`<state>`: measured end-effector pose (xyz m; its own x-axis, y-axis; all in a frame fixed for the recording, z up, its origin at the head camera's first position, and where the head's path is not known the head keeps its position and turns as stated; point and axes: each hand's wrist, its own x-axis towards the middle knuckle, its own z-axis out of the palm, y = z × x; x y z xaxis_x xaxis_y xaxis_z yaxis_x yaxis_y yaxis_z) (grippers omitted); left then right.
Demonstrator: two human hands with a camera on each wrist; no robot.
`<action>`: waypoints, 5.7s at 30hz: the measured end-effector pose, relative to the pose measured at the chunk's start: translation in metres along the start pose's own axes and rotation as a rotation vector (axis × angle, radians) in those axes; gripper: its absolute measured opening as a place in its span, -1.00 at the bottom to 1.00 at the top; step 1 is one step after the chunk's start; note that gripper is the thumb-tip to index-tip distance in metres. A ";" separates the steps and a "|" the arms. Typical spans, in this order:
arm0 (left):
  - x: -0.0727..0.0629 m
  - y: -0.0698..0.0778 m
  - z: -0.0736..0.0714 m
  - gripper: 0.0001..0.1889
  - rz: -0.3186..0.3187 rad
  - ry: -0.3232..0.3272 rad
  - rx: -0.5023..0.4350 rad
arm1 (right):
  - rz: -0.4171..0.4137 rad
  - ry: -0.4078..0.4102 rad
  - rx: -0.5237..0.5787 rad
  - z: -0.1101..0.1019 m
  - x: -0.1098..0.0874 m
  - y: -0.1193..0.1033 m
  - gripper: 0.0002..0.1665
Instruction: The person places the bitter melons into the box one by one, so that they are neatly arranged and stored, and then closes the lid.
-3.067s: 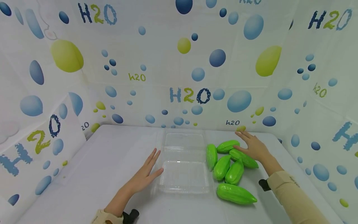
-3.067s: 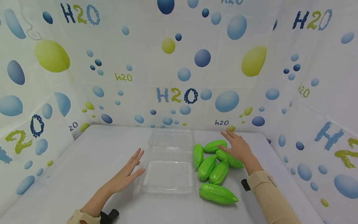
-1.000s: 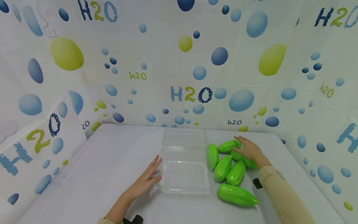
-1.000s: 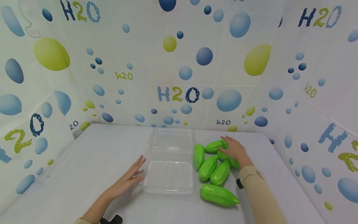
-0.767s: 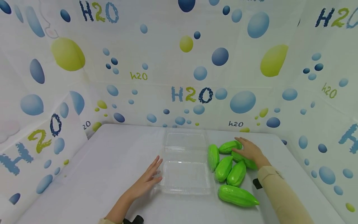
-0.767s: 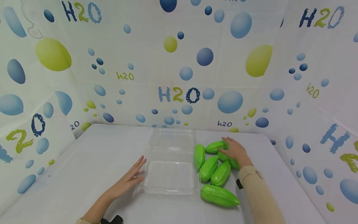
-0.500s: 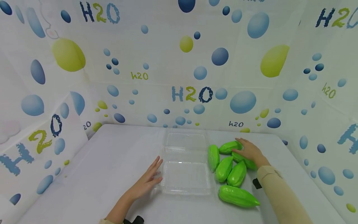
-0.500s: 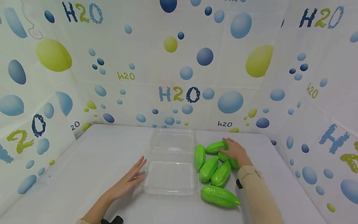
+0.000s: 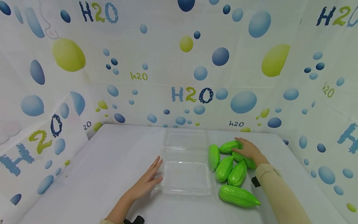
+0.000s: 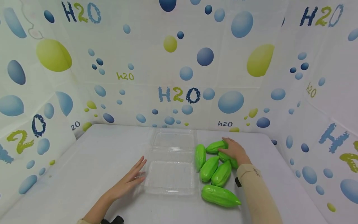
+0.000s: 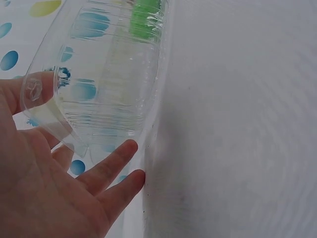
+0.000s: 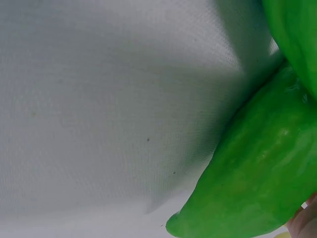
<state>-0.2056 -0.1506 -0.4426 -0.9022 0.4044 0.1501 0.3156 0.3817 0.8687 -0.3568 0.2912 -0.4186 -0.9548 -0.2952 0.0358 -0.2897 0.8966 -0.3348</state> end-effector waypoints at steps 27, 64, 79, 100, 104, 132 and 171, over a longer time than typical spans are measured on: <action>0.002 -0.001 -0.002 -0.35 -0.010 -0.001 0.007 | 0.031 -0.039 0.102 0.003 0.009 -0.002 -0.13; 0.001 -0.006 -0.004 -0.34 0.025 -0.010 -0.011 | 0.155 -0.039 0.223 0.002 0.007 -0.005 -0.32; 0.002 -0.007 -0.003 -0.35 0.009 0.010 0.005 | 0.144 0.032 0.291 0.000 0.005 -0.001 -0.41; 0.002 -0.008 -0.002 -0.34 -0.009 0.030 0.033 | 0.099 0.079 0.295 -0.021 -0.001 -0.008 -0.38; 0.002 -0.007 -0.003 -0.34 -0.001 0.024 0.023 | 0.082 0.105 0.291 -0.023 -0.002 -0.008 -0.37; 0.002 -0.006 -0.002 -0.33 -0.012 0.012 0.026 | -0.005 0.215 0.347 -0.034 -0.021 -0.022 -0.31; -0.001 -0.006 -0.004 -0.33 -0.005 0.004 0.015 | -0.120 0.318 0.430 -0.039 -0.025 -0.079 -0.42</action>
<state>-0.2079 -0.1565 -0.4465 -0.9051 0.3987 0.1476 0.3152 0.3963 0.8623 -0.3128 0.2407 -0.3567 -0.9089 -0.2132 0.3583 -0.4085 0.6272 -0.6631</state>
